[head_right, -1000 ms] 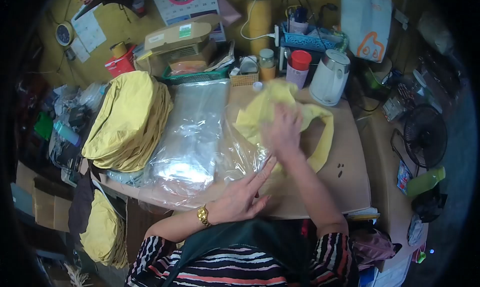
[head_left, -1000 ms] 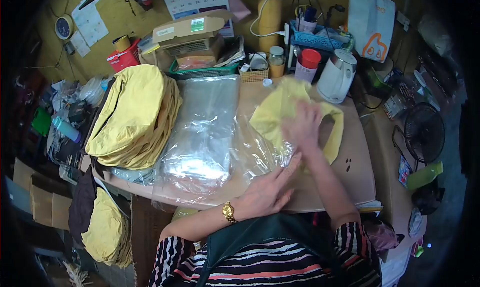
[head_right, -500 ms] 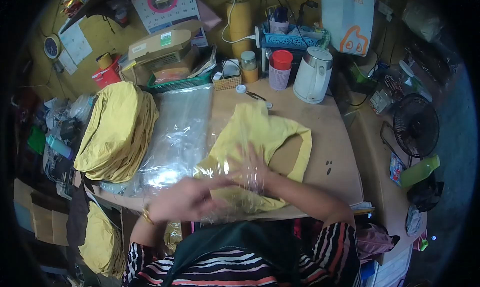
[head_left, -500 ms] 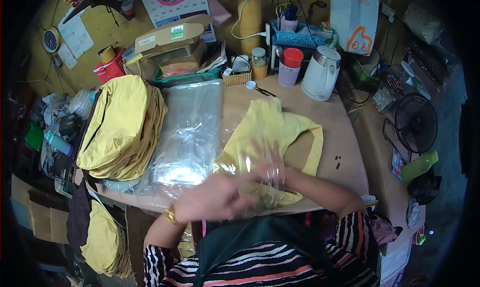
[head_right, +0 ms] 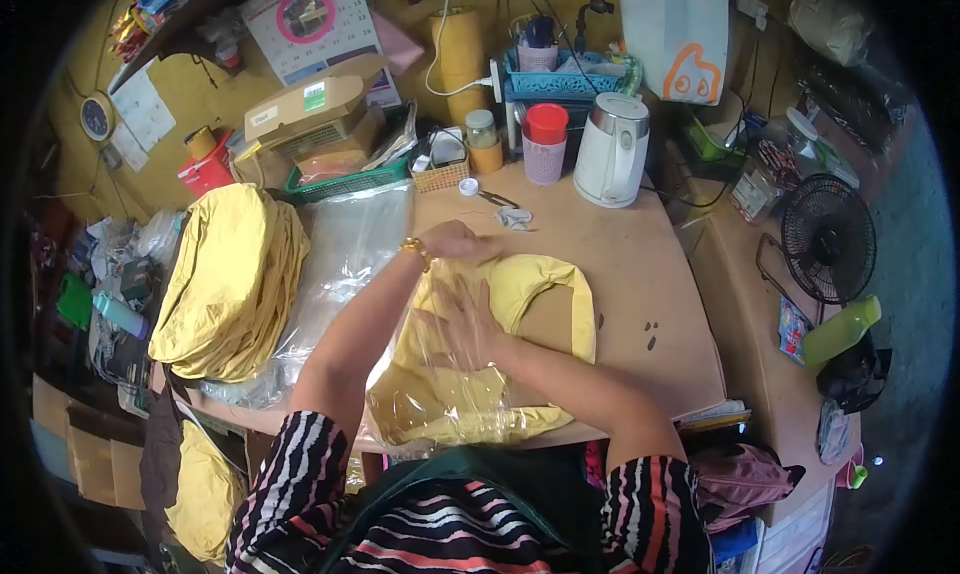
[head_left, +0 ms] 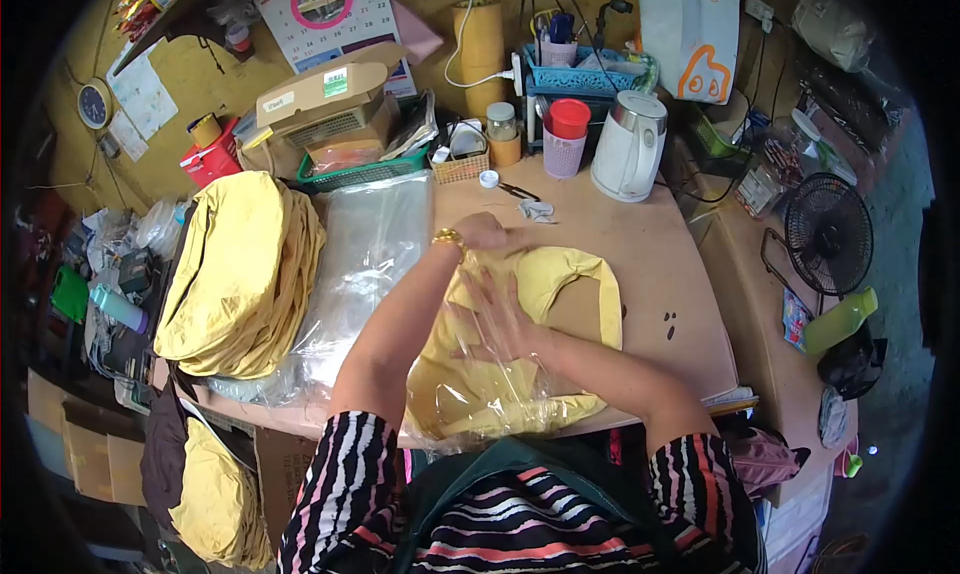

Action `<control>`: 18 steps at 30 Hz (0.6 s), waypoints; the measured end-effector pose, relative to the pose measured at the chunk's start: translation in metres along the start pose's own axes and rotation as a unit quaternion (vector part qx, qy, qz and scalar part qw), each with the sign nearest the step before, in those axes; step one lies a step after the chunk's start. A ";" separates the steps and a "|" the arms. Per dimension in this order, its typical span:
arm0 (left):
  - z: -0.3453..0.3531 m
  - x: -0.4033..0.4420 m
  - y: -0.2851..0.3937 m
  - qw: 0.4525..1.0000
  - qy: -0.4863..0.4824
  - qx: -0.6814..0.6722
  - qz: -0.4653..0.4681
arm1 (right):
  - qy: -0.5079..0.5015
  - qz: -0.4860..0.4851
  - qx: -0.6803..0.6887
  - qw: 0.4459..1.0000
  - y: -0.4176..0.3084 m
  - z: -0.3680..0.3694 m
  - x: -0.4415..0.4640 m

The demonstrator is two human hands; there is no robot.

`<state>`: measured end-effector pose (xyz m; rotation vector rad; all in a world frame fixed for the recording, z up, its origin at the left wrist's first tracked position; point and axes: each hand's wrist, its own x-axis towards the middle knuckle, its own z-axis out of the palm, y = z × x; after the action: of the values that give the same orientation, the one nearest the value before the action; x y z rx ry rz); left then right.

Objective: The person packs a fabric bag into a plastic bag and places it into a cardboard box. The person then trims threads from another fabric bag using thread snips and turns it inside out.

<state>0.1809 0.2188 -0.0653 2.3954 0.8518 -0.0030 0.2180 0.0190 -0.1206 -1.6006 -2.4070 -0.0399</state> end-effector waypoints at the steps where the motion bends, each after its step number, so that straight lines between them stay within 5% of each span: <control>1: 0.007 0.010 -0.004 0.995 -0.016 0.088 0.047 | 0.038 -0.014 -0.014 0.999 0.001 0.010 -0.006; 2: 0.013 0.020 -0.008 0.980 -0.031 0.173 0.093 | 0.098 -0.031 -0.044 0.994 0.000 0.021 -0.009; 5: -0.007 0.008 -0.004 0.968 -0.097 0.229 -0.016 | 0.089 -0.039 -0.050 0.994 -0.011 0.002 -0.022; 9: -0.018 0.011 -0.015 0.963 -0.168 0.209 0.014 | 0.018 -0.041 0.004 0.999 -0.016 -0.013 -0.027; 11: -0.016 0.005 0.018 0.990 0.079 0.090 0.079 | 0.005 -0.072 -0.022 0.997 -0.012 -0.001 -0.021; 13: -0.004 0.013 0.064 0.965 0.164 0.097 0.180 | -0.028 -0.066 -0.008 0.997 -0.015 -0.014 -0.013; 15: -0.010 -0.016 0.150 0.973 0.133 0.065 0.174 | -0.061 -0.060 0.004 0.996 -0.011 -0.015 -0.005; 18: 0.012 -0.033 0.246 0.912 0.184 0.085 0.358 | -0.001 -0.057 0.285 0.957 0.008 -0.007 -0.001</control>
<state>0.2990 0.0404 0.0620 2.7834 0.0682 0.7038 0.2273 0.0204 -0.1145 -1.1915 -2.2209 0.5802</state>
